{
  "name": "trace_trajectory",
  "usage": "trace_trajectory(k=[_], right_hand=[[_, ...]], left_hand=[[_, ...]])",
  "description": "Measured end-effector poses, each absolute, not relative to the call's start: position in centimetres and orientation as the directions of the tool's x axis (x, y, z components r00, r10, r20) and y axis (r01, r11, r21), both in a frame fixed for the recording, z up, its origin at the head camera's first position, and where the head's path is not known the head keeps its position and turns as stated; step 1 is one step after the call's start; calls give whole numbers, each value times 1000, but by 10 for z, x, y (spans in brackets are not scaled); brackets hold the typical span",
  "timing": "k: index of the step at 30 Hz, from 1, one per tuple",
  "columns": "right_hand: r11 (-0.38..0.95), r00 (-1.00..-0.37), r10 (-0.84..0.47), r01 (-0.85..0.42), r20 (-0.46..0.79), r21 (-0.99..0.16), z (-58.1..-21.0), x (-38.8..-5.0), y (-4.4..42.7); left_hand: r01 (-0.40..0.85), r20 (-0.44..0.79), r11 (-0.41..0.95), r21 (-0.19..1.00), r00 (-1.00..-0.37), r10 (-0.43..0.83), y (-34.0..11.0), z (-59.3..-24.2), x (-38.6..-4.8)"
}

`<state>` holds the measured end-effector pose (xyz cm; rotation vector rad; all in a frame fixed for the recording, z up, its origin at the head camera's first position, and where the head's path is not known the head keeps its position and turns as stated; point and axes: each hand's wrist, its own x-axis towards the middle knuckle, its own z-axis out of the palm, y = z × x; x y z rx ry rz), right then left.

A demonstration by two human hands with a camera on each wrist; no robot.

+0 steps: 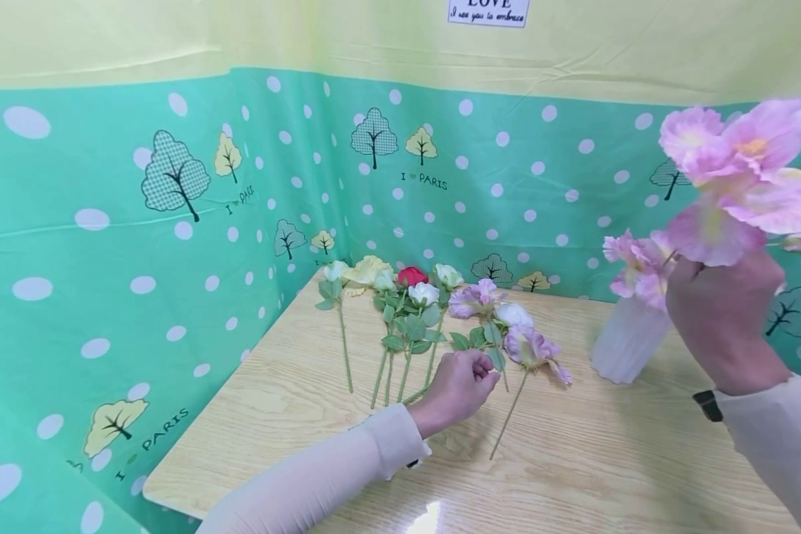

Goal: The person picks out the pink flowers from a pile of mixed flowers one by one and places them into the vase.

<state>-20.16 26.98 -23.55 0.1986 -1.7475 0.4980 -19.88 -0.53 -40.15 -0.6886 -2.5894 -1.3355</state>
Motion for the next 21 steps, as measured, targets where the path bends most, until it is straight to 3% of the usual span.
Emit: trace_trajectory(k=[5, 10, 16, 21], right_hand=[[902, -307, 93, -376, 947, -211, -239, -201, 272], [893, -446, 111, -346, 888, -286, -244, -202, 277], [904, -508, 114, -303, 854, -301, -257, -211, 287], [887, -597, 173, -252, 783, -388, -263, -211, 288]], left_hand=[[464, 337, 507, 727, -884, 326, -5, -404, -200], [452, 322, 505, 736, -889, 326, -5, -405, -200], [423, 290, 503, 754, -901, 323, -5, -405, -200], [416, 288, 512, 751, -905, 313, -5, -407, -200]])
